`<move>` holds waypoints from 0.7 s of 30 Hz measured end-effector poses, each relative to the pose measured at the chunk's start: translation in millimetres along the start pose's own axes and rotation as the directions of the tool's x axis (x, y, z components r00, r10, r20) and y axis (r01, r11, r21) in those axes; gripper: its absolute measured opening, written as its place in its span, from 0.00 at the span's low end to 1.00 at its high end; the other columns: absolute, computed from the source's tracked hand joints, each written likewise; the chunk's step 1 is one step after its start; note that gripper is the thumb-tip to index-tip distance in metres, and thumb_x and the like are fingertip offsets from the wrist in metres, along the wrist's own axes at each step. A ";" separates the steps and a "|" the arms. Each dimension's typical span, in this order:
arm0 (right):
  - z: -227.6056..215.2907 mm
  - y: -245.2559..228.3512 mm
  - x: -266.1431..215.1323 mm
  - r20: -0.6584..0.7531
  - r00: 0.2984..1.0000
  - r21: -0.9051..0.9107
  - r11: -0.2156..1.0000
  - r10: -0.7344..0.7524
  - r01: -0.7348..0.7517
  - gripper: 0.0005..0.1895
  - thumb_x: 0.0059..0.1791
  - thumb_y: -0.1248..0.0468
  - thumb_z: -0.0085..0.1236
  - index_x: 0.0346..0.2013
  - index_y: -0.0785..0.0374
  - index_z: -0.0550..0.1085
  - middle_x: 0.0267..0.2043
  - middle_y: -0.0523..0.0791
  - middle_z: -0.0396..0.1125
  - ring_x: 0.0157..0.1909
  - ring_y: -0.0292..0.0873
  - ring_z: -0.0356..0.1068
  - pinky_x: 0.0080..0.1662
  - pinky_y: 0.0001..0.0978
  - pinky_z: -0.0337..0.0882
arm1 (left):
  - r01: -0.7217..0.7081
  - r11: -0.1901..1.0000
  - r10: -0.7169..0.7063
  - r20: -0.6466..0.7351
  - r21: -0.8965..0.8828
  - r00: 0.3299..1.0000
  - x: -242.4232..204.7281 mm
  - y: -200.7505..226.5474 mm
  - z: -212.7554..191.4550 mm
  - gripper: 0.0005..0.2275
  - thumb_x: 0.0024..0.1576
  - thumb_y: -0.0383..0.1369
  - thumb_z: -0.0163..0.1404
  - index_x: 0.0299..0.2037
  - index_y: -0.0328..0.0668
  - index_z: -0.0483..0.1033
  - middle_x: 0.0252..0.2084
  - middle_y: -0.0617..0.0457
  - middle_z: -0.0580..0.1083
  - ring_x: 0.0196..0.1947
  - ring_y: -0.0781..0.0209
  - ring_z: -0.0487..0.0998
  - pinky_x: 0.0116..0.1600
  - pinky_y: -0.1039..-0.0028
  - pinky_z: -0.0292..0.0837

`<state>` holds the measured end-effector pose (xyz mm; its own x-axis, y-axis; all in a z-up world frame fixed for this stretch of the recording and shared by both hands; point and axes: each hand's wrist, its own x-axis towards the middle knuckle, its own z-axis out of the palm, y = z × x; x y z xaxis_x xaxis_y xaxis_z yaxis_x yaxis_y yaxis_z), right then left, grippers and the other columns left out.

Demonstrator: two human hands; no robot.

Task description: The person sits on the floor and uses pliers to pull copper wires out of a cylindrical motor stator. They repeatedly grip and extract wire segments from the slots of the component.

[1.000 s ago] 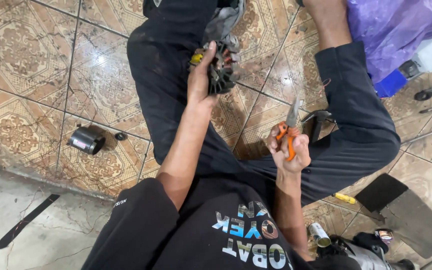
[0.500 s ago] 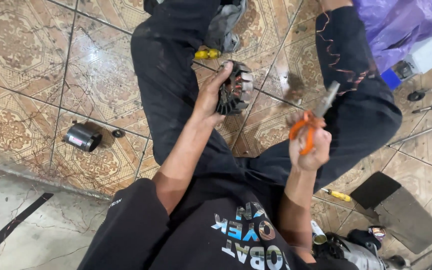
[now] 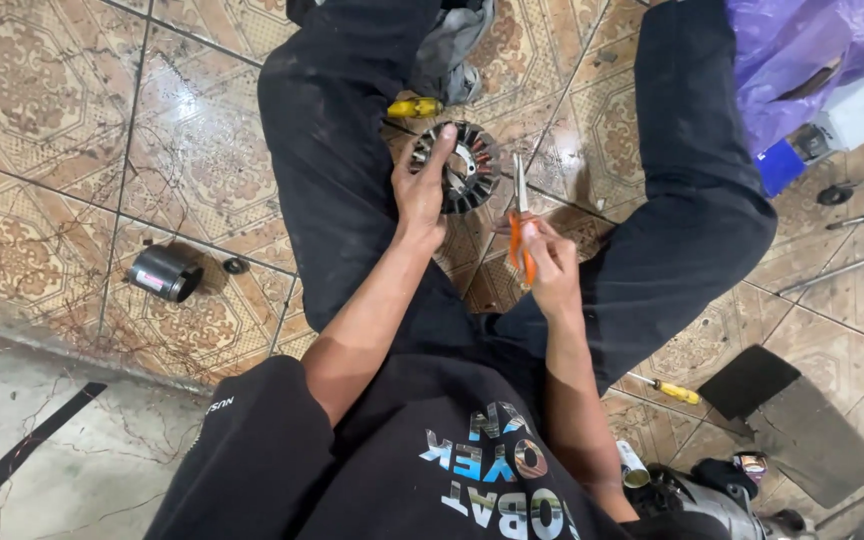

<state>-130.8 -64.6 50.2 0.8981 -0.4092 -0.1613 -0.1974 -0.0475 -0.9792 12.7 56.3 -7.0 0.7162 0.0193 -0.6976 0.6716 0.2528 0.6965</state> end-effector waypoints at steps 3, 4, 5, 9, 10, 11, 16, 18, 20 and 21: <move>-11.2 7.4 -0.2 0.019 1.000 -0.053 0.998 0.024 -0.023 0.33 0.61 0.57 0.45 0.11 0.63 0.70 0.23 0.50 0.66 0.34 0.49 0.69 0.47 0.41 0.67 | -0.047 0.997 0.051 -0.071 0.057 0.996 -10.4 11.2 13.4 0.26 0.44 0.48 0.71 0.47 0.44 0.77 0.38 0.46 0.70 0.38 0.59 0.74 0.42 0.66 0.75; -14.1 16.0 0.5 0.018 1.000 -0.050 0.998 0.026 -0.025 0.33 0.61 0.57 0.45 0.11 0.63 0.70 0.23 0.50 0.66 0.34 0.49 0.69 0.47 0.41 0.67 | -0.047 0.997 0.051 -0.072 0.061 0.996 -11.5 11.4 16.4 0.26 0.44 0.48 0.71 0.47 0.44 0.77 0.38 0.46 0.70 0.38 0.59 0.74 0.42 0.66 0.75; -16.7 24.6 0.3 0.017 0.999 -0.045 0.999 0.028 -0.027 0.32 0.61 0.59 0.46 0.11 0.64 0.69 0.26 0.52 0.67 0.37 0.50 0.70 0.48 0.41 0.67 | -0.088 0.992 0.094 -0.058 0.096 0.994 -13.1 11.3 18.7 0.24 0.44 0.48 0.71 0.43 0.46 0.78 0.37 0.46 0.70 0.36 0.60 0.73 0.40 0.68 0.74; -21.5 38.0 7.1 0.041 0.999 -0.049 0.999 -0.016 0.018 0.30 0.61 0.62 0.47 0.13 0.65 0.70 0.38 0.54 0.72 0.43 0.53 0.73 0.50 0.45 0.68 | -0.151 0.967 0.160 -0.028 0.206 0.987 -6.9 0.9 24.7 0.18 0.41 0.47 0.73 0.36 0.52 0.81 0.34 0.51 0.72 0.31 0.64 0.74 0.34 0.76 0.73; -23.5 40.7 7.5 0.036 0.999 -0.045 0.999 -0.014 0.016 0.30 0.61 0.62 0.47 0.13 0.65 0.70 0.38 0.54 0.72 0.43 0.53 0.73 0.50 0.45 0.68 | -0.151 0.966 0.160 -0.026 0.212 0.987 -5.5 -5.8 26.2 0.18 0.41 0.47 0.73 0.36 0.52 0.81 0.34 0.51 0.72 0.31 0.64 0.74 0.34 0.76 0.73; -24.6 43.2 9.7 0.031 0.998 -0.097 0.994 -0.051 0.054 0.27 0.60 0.63 0.49 0.17 0.67 0.72 0.39 0.56 0.71 0.41 0.58 0.72 0.48 0.48 0.69 | -0.173 0.963 0.179 -0.013 0.208 0.984 -2.9 -11.2 27.4 0.19 0.42 0.47 0.72 0.38 0.52 0.80 0.37 0.50 0.72 0.34 0.63 0.73 0.36 0.74 0.73; -17.5 26.5 14.3 -0.022 0.980 -0.265 0.946 -0.198 0.186 0.24 0.58 0.64 0.54 0.16 0.66 0.73 0.39 0.53 0.72 0.37 0.60 0.72 0.43 0.44 0.70 | -0.182 0.964 0.174 0.061 0.192 0.983 -15.8 -2.5 33.6 0.23 0.50 0.49 0.68 0.47 0.46 0.76 0.56 0.38 0.66 0.53 0.47 0.66 0.58 0.54 0.62; -16.7 23.4 14.7 -0.022 0.979 -0.192 0.962 -0.204 0.196 0.24 0.58 0.66 0.53 0.16 0.66 0.71 0.36 0.54 0.72 0.35 0.60 0.73 0.37 0.43 0.70 | -0.084 0.988 0.081 0.028 0.133 0.996 -18.9 9.2 32.6 0.22 0.46 0.48 0.70 0.43 0.46 0.79 0.42 0.45 0.70 0.40 0.58 0.71 0.42 0.65 0.73; -12.6 36.3 13.2 -0.006 0.988 0.044 0.987 -0.154 0.154 0.27 0.58 0.66 0.49 0.13 0.64 0.70 0.31 0.53 0.70 0.29 0.56 0.73 0.32 0.39 0.69 | -0.008 1.000 0.007 0.050 0.026 0.999 -37.1 28.0 44.3 0.18 0.46 0.44 0.69 0.39 0.44 0.79 0.36 0.47 0.70 0.34 0.59 0.72 0.37 0.67 0.75; -9.4 42.8 13.1 0.017 0.994 0.274 0.956 -0.110 0.101 0.29 0.59 0.66 0.45 0.11 0.62 0.69 0.25 0.53 0.67 0.24 0.51 0.73 0.27 0.35 0.67 | 0.069 0.994 -0.063 0.085 -0.080 0.994 -45.5 38.1 50.0 0.15 0.46 0.40 0.69 0.35 0.41 0.79 0.30 0.49 0.70 0.28 0.60 0.74 0.32 0.69 0.77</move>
<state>-131.2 -80.6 7.3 0.9210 -0.3856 -0.0548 0.0095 0.1628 -0.9866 15.2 16.7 59.7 0.6863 -0.0788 -0.7231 0.7024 0.3298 0.6308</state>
